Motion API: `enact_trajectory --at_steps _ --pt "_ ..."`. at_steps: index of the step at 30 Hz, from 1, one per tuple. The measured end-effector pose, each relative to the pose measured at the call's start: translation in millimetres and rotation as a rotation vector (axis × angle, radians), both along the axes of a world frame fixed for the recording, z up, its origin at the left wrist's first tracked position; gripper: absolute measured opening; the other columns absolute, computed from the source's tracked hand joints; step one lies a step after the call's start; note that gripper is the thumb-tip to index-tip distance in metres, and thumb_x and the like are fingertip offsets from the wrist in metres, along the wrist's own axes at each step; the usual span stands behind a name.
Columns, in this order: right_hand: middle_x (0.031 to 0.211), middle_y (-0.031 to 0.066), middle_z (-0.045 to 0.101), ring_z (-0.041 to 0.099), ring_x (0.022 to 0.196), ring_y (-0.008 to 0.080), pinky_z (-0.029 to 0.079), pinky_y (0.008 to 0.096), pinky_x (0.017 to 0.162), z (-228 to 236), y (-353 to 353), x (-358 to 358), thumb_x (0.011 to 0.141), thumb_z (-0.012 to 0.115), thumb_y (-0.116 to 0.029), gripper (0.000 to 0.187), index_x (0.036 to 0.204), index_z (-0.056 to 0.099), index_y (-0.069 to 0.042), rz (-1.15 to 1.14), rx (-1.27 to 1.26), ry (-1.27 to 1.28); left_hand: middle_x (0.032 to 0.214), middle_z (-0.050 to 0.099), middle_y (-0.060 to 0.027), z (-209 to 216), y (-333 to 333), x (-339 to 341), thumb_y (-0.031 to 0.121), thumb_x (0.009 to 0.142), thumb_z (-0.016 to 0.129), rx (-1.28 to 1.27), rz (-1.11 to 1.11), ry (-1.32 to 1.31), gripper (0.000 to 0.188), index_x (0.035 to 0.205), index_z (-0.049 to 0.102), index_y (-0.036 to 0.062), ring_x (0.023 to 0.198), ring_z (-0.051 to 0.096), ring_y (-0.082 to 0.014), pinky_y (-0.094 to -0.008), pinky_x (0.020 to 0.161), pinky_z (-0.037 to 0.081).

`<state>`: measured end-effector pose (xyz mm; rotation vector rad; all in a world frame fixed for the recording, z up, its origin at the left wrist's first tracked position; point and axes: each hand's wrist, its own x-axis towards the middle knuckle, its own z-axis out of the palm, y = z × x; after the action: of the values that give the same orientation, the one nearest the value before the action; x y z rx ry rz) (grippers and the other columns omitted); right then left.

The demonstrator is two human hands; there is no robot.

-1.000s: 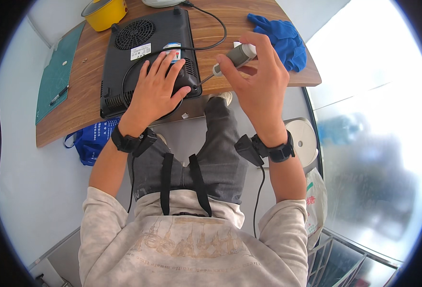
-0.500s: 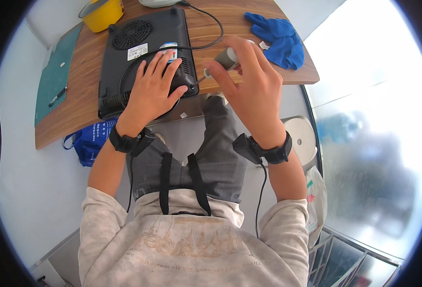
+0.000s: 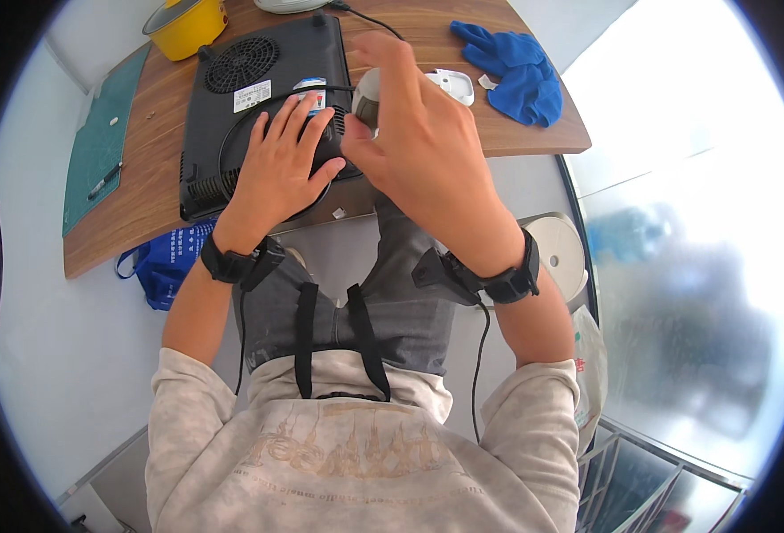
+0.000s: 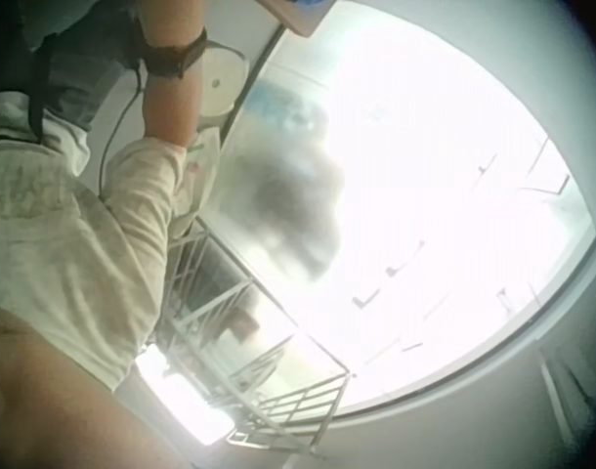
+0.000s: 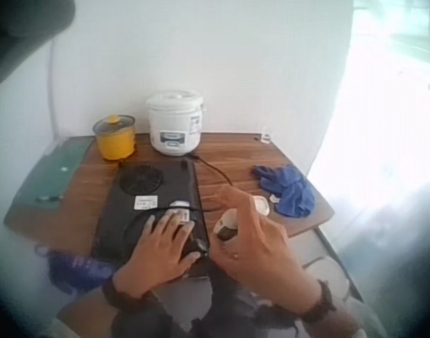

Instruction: The person uses a screwdriver to remove screws from the bottom of a black electronic device on a wooden table. They rotate the device to access different screw locations and continue unscrewing until the end of the clip.

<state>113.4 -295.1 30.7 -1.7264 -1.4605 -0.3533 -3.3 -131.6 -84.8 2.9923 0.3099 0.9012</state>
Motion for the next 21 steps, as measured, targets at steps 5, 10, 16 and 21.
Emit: enact_trajectory --at_steps 5,10,16,21 --pt "0.103 0.0137 0.065 0.064 0.073 0.0336 0.053 0.0412 0.063 2.2 9.0 4.9 0.084 0.074 -0.011 0.038 0.116 0.055 -0.005 -0.056 -0.053 -0.214 0.149 0.046 -0.0156 -1.7 0.8 1.7 0.043 0.092 0.066 0.002 -0.009 -0.002 0.061 0.14 0.049 0.0107 0.139 0.043 -0.0356 -0.0561 0.111 0.034" --pt "0.109 0.0173 0.062 0.065 0.08 0.0359 0.053 0.0429 0.067 11.8 8.4 14.5 0.084 0.073 -0.009 0.04 0.12 0.055 -0.006 -0.081 -0.141 -0.246 0.149 0.047 -0.0161 -0.8 0.4 1.1 0.045 0.092 0.066 0.007 -0.002 0.001 0.061 0.14 0.05 0.011 0.139 0.043 -0.0357 -0.0572 0.111 0.035" --pt "0.108 0.0194 0.061 0.064 0.08 0.0381 0.052 0.0443 0.07 12.7 11.0 5.4 0.081 0.074 -0.009 0.042 0.12 0.058 -0.005 0.134 -0.068 -0.045 0.149 0.046 -0.0156 0.1 0.0 -0.1 0.041 0.092 0.066 0.003 -0.012 -0.003 0.06 0.14 0.049 0.01 0.138 0.043 -0.0353 -0.0541 0.111 0.034" --pt "0.106 0.0185 0.062 0.064 0.081 0.0368 0.053 0.0432 0.07 11.2 13.4 5.4 0.08 0.076 -0.01 0.044 0.121 0.061 -0.005 0.138 -0.059 -0.165 0.148 0.047 -0.016 -2.5 0.9 1.4 0.045 0.092 0.065 0.007 -0.018 -0.022 0.061 0.14 0.049 0.0111 0.138 0.043 -0.0348 -0.056 0.109 0.034"
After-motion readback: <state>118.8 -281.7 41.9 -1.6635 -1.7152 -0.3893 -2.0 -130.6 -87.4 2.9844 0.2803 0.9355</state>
